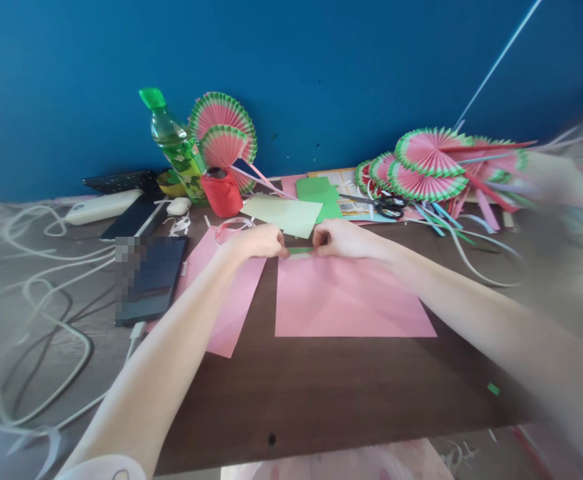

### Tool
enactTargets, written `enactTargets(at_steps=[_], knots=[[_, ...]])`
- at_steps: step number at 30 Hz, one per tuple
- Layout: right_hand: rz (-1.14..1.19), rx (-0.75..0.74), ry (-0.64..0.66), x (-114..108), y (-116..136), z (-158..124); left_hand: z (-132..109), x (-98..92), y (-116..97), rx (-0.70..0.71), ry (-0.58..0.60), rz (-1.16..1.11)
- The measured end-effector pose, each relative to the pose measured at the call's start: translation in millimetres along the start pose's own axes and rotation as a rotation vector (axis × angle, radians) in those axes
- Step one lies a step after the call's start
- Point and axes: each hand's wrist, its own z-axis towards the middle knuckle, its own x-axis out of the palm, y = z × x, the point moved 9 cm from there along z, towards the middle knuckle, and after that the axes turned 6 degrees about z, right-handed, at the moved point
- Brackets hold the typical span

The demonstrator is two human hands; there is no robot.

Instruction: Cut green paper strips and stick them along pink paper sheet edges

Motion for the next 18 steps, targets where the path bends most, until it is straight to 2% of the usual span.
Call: enactTargets(at_steps=[5, 9, 18], knots=[[0.100, 0.038, 0.051, -1.6, -4.5, -0.9, -0.2, -0.4, 1.5, 0.002, -0.006, 0.001], [0.179, 0.084, 0.044, -2.6, -9.7, -1.4, -1.4, -1.6, 2.2, 0.001, -0.008, 0.008], [-0.026, -0.007, -0.025, 0.5, -1.7, -1.1, -3.4, -2.3, 2.2, -0.018, 0.014, 0.044]])
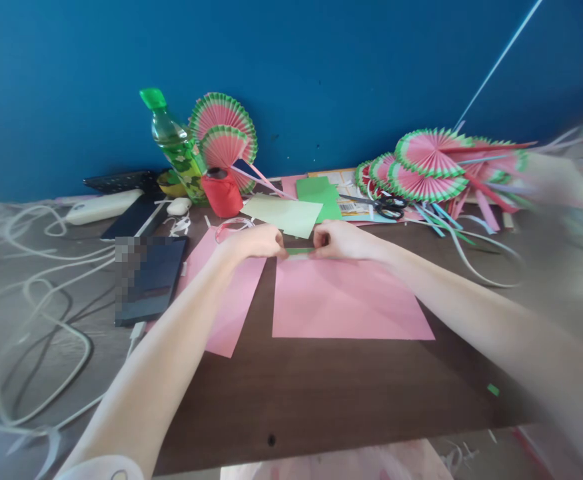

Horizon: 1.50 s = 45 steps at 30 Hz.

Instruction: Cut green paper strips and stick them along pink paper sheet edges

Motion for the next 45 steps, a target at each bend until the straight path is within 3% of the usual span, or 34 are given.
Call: enactTargets(at_steps=[18, 23, 29, 36, 42, 45], knots=[[-0.002, -0.015, 0.008, 0.5, -1.3, 1.3, 0.8, -2.6, 11.8, -0.036, -0.036, 0.013], [0.015, -0.007, 0.009, -0.1, -1.0, 0.5, 3.0, -3.9, 28.1, -0.081, -0.043, 0.011], [0.131, -0.035, 0.049, 3.3, 0.3, 0.3, -9.4, -23.3, 50.7, -0.183, -0.169, 0.027], [0.294, 0.036, 0.108, 4.5, -1.8, -1.4, -16.2, -27.9, 65.7, -0.271, -0.173, 0.010], [0.362, 0.062, 0.072, 0.9, -4.1, -1.1, -4.2, -10.5, 66.4, -0.161, -0.050, 0.038], [0.371, 0.097, 0.006, -2.3, -8.7, -1.9, -7.6, -18.1, 68.7, -0.132, -0.093, -0.015]])
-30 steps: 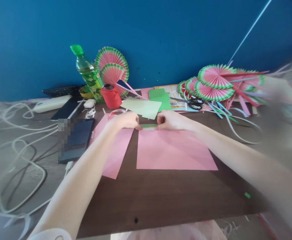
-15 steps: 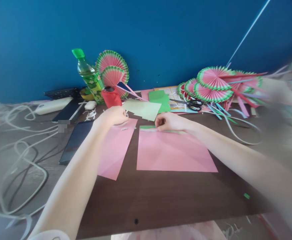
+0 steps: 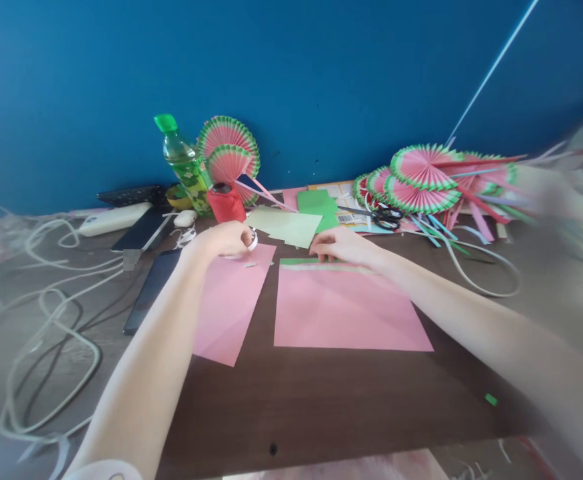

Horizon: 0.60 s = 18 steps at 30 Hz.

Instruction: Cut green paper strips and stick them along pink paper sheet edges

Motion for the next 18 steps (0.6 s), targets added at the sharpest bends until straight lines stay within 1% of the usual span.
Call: enactTargets(at_steps=[1, 3, 5, 7, 10, 11, 13, 15, 18], knots=[[0.009, 0.001, -0.040, -2.8, 0.1, -0.7, -1.8, -4.8, -1.0, 0.031, -0.025, -0.043], [0.029, -0.020, -0.136, -9.7, 3.2, -3.4, -6.9, -14.1, -7.3, 0.137, -0.061, -0.156], [0.052, -0.075, -0.222, -15.4, 10.6, -7.2, -13.0, -20.5, -16.4, 0.250, -0.068, -0.268], [0.086, -0.167, -0.306, -21.0, 20.8, -11.6, -17.9, -21.4, -26.1, 0.330, -0.038, -0.334], [0.159, -0.285, -0.399, -26.4, 31.0, -16.6, -22.5, -17.0, -41.8, 0.414, 0.036, -0.403], [0.183, -0.300, -0.413, -26.8, 31.5, -16.9, -23.9, -15.9, -47.2, 0.442, 0.056, -0.426], [0.217, -0.296, -0.398, -24.1, 29.8, -14.9, -26.6, -14.9, -56.2, 0.485, 0.084, -0.463], [0.232, -0.296, -0.357, -19.6, 29.1, -12.7, -29.2, -14.0, -61.9, 0.504, 0.108, -0.475], [0.274, -0.328, -0.281, -12.3, 32.5, -11.6, -31.1, -13.0, -64.0, 0.497, 0.127, -0.485]])
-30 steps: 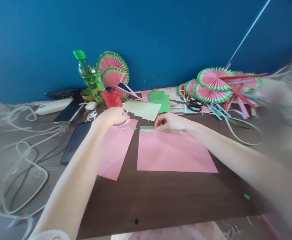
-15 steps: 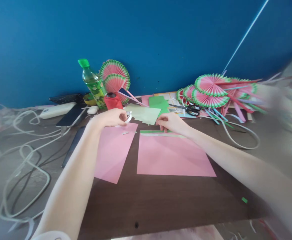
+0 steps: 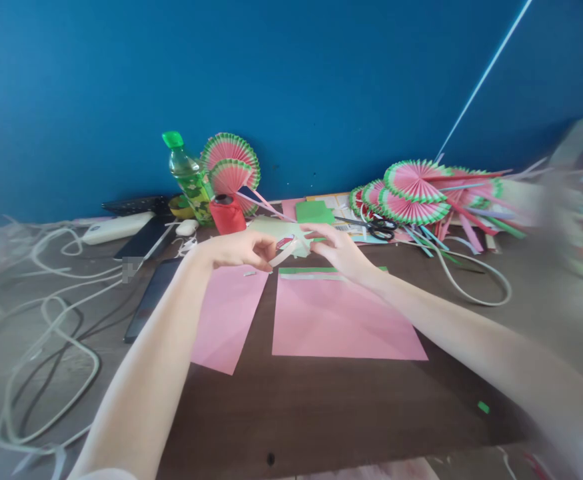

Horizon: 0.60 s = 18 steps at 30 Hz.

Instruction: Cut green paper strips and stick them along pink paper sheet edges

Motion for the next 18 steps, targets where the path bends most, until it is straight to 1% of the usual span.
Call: enactTargets(at_steps=[3, 6, 8, 11, 14, 16, 18], knots=[[0.063, -0.002, 0.037, 5.5, 1.6, -1.2, 1.1, 0.4, 1.3, 0.017, -0.003, -0.024], [0.024, 0.020, 0.022, 2.6, -1.9, -0.4, 3.6, 1.5, 4.9, 0.040, 0.005, -0.032], [-0.030, 0.026, -0.055, -10.4, -6.5, 2.8, 4.6, 1.4, 7.0, 0.049, 0.003, -0.026], [-0.149, 0.027, -0.244, -43.1, -14.5, 8.1, 4.7, 1.3, 7.9, 0.058, 0.003, -0.027], [-0.343, 0.023, -0.341, -65.9, -18.5, 12.3, 4.9, 1.9, 7.4, 0.059, 0.006, -0.041], [-0.407, -0.025, -0.408, -74.7, -14.0, 11.8, 5.8, 1.8, 7.1, 0.055, -0.002, -0.046], [-0.352, -0.084, -0.432, -74.3, -7.6, 9.8, 6.8, 1.8, 6.9, 0.053, -0.010, -0.050]])
